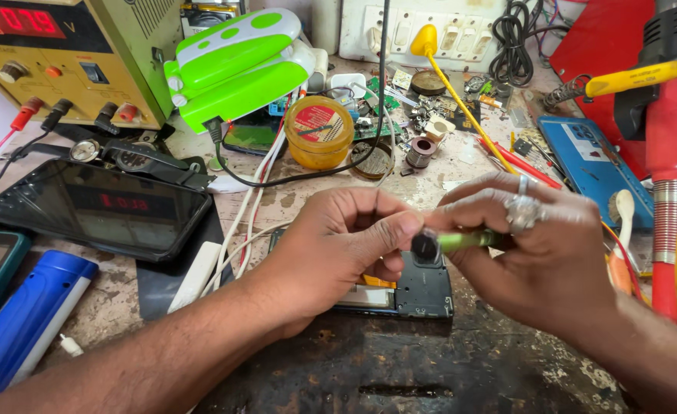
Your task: The person repairs a smartphone at a cluttered workbench. They pry open the phone's back cover, disconnect and lift the battery, use a screwdriver on the phone's frame, reposition the phone, and press components back into place by hand.
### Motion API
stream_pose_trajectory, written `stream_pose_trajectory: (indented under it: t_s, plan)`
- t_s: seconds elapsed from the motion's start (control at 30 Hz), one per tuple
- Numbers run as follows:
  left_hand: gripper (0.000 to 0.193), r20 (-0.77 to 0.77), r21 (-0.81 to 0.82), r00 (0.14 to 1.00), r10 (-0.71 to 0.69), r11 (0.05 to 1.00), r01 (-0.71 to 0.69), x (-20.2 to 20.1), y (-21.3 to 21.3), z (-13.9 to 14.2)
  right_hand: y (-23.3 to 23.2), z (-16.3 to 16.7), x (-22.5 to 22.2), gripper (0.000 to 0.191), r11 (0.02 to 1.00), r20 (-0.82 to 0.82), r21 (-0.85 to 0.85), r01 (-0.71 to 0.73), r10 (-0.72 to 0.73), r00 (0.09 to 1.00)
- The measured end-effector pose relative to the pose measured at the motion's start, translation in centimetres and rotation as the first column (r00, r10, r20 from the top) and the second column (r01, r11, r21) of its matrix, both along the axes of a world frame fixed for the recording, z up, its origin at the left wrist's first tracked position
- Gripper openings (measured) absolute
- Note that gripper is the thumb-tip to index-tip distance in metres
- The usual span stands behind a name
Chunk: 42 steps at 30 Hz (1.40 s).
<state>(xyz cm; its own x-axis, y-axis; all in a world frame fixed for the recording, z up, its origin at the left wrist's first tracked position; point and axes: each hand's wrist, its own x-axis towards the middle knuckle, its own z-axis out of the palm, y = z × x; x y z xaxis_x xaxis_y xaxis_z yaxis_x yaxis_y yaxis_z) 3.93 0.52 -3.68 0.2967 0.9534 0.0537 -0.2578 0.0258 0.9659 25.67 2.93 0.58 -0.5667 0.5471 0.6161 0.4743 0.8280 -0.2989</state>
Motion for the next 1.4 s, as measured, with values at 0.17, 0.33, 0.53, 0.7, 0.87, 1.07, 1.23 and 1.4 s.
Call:
stream_pose_trajectory:
  t_s: [0.17,0.33,0.53,0.7,0.87,1.07,1.23,1.4]
  plan:
    - [0.035,-0.12,0.136,0.993,0.018,0.991,-0.001,-0.3,-0.4,0.7,-0.6,0.3,-0.4,0.014,0.992,0.05,0.12,0.027,-0.034,0.998]
    - [0.073,-0.589,0.726,0.683,0.432,0.654,0.213,-1.6,-1.6,1.3,2.4,1.3,2.1,0.017,0.859,0.376,-0.497,0.121,0.087,0.923]
    - [0.084,-0.764,0.601,0.52,0.382,0.716,0.355,-1.5,-1.5,1.1,4.3,0.8,3.5,0.015,0.682,0.16,-0.653,-0.329,0.548,0.821]
    - [0.095,-0.747,0.616,0.528,0.405,0.721,0.318,-1.8,-1.2,1.2,4.3,0.3,3.1,0.015,0.649,0.147,-0.693,-0.313,0.553,0.82]
    - [0.105,-0.73,0.626,0.56,0.392,0.712,0.318,-2.2,-0.8,1.0,4.4,0.1,2.7,0.015,0.723,0.25,-0.636,-0.271,0.525,0.814]
    - [0.107,-0.727,0.622,0.575,0.375,0.714,0.322,-2.4,-0.6,1.0,4.3,0.4,2.6,0.012,0.668,0.167,-0.663,-0.339,0.572,0.803]
    - [0.108,-0.755,0.595,0.543,0.368,0.733,0.33,-2.2,-0.4,1.1,4.4,0.2,3.1,0.017,0.735,0.251,-0.606,-0.303,0.539,0.804]
    - [0.111,-0.753,0.599,0.539,0.377,0.731,0.326,-2.2,-0.4,1.0,4.6,-0.1,3.4,0.02,0.752,0.273,-0.594,-0.287,0.524,0.807]
